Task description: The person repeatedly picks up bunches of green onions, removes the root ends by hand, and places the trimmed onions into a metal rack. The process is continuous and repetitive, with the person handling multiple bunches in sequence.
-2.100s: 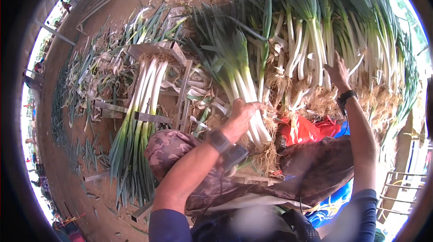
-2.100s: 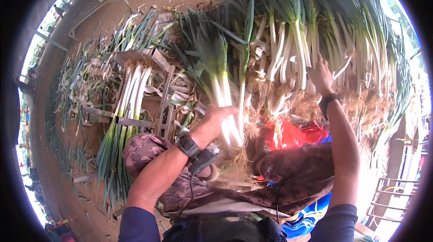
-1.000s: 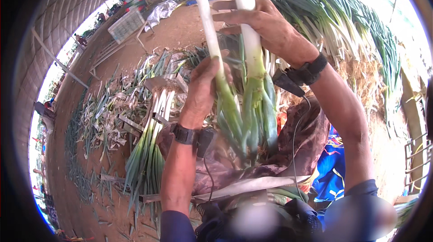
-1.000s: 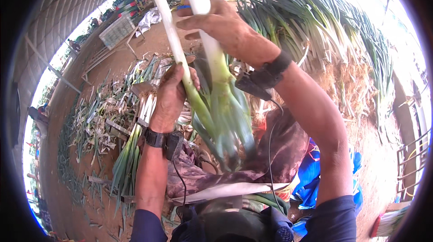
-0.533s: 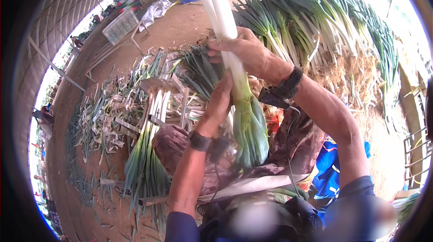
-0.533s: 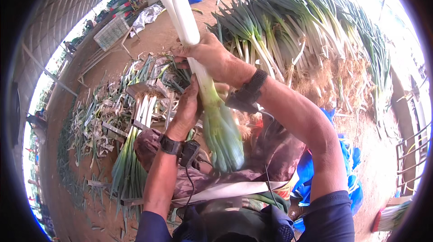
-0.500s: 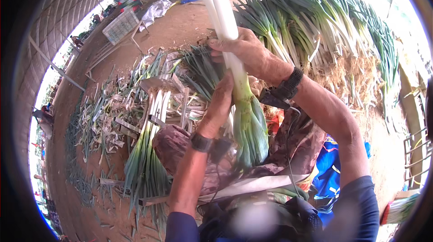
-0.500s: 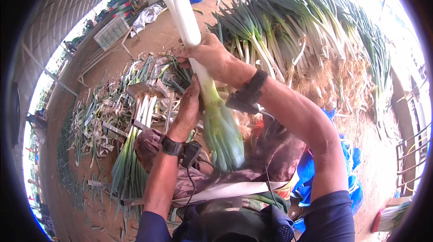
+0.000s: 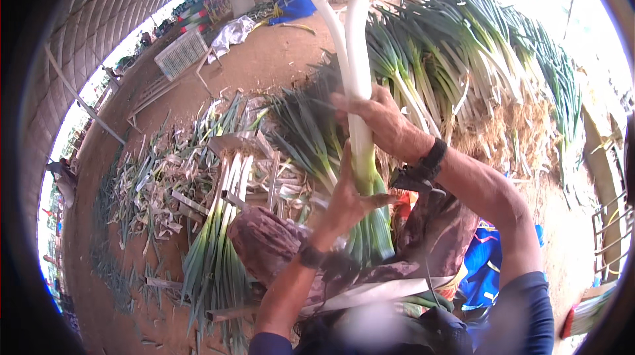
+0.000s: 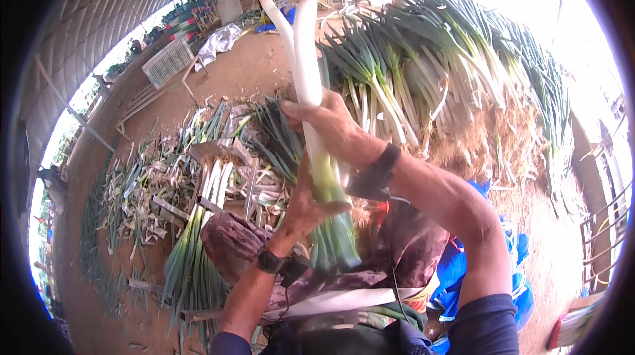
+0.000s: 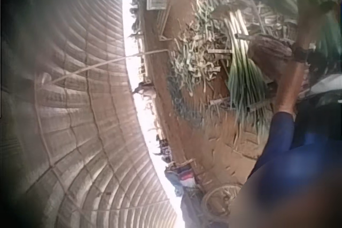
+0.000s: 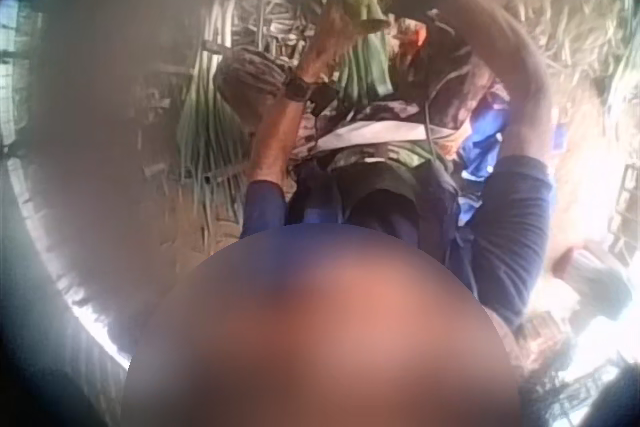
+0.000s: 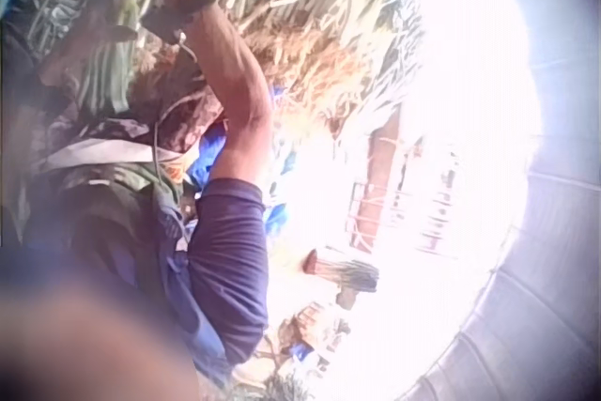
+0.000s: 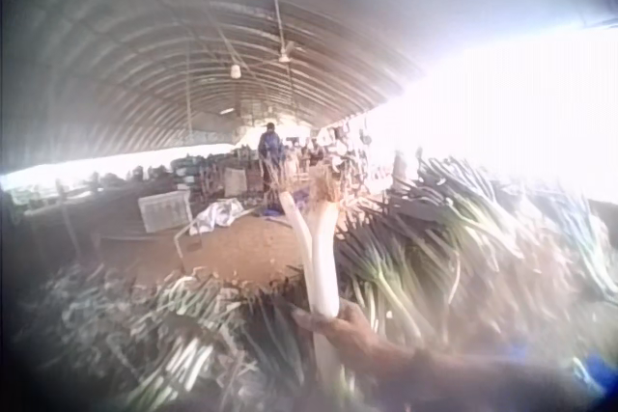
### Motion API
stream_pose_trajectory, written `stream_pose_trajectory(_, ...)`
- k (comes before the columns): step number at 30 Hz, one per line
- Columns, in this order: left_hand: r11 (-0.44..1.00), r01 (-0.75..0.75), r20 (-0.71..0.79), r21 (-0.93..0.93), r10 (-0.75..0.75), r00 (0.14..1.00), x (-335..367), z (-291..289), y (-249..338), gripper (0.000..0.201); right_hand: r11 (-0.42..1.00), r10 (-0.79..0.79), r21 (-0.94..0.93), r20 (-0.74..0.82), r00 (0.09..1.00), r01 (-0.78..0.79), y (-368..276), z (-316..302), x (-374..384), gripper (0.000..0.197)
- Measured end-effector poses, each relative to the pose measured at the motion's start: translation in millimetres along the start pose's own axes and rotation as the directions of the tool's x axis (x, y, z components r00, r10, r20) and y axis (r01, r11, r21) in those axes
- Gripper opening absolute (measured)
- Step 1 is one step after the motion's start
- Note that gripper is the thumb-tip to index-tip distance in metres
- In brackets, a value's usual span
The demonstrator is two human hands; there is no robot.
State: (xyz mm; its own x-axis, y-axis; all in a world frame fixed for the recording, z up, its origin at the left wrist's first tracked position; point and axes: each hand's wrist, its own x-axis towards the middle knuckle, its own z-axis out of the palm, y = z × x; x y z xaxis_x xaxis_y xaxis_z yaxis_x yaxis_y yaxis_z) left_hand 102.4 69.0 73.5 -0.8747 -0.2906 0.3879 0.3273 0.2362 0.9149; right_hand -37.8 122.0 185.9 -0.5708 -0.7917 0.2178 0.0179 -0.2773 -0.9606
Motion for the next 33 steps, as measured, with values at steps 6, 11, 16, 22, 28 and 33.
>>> stream_pose_trajectory(6, 0.941, 0.210, -0.163, 0.267, -0.171, 0.972, -6, 7, 9, 0.099, 0.998, 0.062, -0.037, 0.080, 0.995, -0.059, -7, 2, -6, 0.050)
stream_pose_trajectory(11, 0.920, 0.105, -0.264, 0.377, -0.002, 0.965, -9, 21, 14, 0.092, 0.985, -0.169, 0.038, -0.040, 0.985, 0.171, -27, -1, 1, 0.033)
stream_pose_trajectory(16, 0.877, 0.080, -0.367, 0.475, 0.115, 0.923, 5, 29, 31, 0.073, 0.933, -0.333, -0.156, -0.031, 0.942, 0.324, -71, 9, -15, 0.044)
stream_pose_trajectory(22, 0.579, -0.301, -0.239, 0.758, 0.675, 0.698, 43, -21, 121, 0.067, 0.658, -0.645, -0.303, 0.247, 0.723, 0.690, -153, 25, -64, 0.039)
stream_pose_trajectory(28, -0.148, -0.331, 0.284, 0.932, 0.865, 0.414, 39, -137, 244, 0.082, 0.611, -0.559, -0.154, 0.610, 0.561, 0.776, -173, 49, -57, 0.049)
stream_pose_trajectory(33, -0.350, 0.203, 0.018, 0.915, 0.536, 0.844, -81, -209, 312, 0.072, 0.794, -0.413, -0.024, 0.713, 0.567, 0.607, -130, 94, 24, 0.058)
